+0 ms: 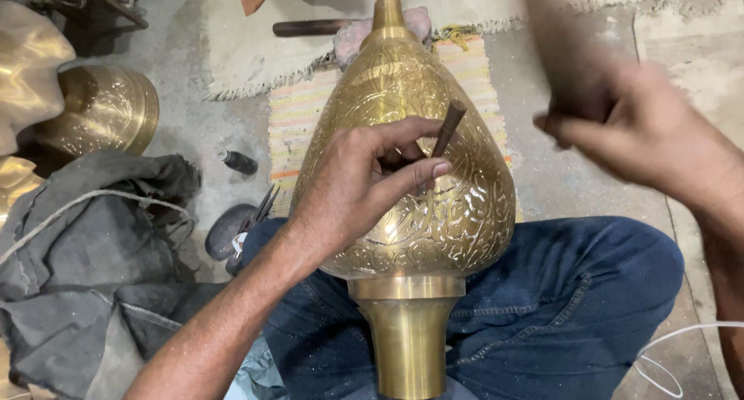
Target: The person sits cross-legged on the floor with a large brass vessel on their lap and hammers a punch against its surface to chase a decorative pattern into the metal. They reposition the punch across different areas of the vessel while striking it repeatedly with a wooden mallet.
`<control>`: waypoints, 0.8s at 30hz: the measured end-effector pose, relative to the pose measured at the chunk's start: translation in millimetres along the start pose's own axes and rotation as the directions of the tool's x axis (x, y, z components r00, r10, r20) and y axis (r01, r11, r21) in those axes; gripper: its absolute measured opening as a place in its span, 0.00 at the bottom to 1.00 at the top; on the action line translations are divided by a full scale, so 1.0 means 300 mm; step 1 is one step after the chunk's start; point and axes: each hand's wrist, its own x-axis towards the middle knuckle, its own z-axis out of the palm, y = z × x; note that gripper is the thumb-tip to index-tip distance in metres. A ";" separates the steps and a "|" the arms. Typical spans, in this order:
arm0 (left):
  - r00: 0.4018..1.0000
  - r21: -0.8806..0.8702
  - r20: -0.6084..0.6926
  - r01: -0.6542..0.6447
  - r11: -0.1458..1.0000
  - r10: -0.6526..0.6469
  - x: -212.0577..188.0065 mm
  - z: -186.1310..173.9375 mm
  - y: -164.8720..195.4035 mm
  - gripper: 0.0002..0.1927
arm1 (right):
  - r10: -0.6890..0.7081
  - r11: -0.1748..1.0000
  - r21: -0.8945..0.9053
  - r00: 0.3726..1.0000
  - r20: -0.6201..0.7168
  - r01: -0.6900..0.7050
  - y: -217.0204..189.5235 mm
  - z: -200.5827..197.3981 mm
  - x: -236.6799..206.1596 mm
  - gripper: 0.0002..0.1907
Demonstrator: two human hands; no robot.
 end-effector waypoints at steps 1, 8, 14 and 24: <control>1.000 0.009 0.002 0.001 1.000 -0.001 0.000 -0.002 -0.001 0.20 | -0.062 0.993 -0.104 0.998 -0.015 0.060 0.003 -0.001 0.000 0.12; 1.000 0.001 0.015 0.006 1.000 -0.006 -0.006 0.002 -0.005 0.20 | 0.011 0.994 -0.113 1.000 0.008 -0.010 -0.006 0.017 -0.006 0.12; 0.999 0.001 0.030 0.027 1.000 -0.027 -0.004 -0.001 -0.019 0.20 | -0.046 0.976 -0.213 0.999 -0.007 0.043 -0.014 0.019 -0.013 0.14; 1.000 -0.024 0.023 0.018 1.000 -0.018 -0.001 -0.001 -0.013 0.20 | -0.232 0.914 -0.352 0.972 -0.043 0.203 -0.013 0.014 -0.016 0.17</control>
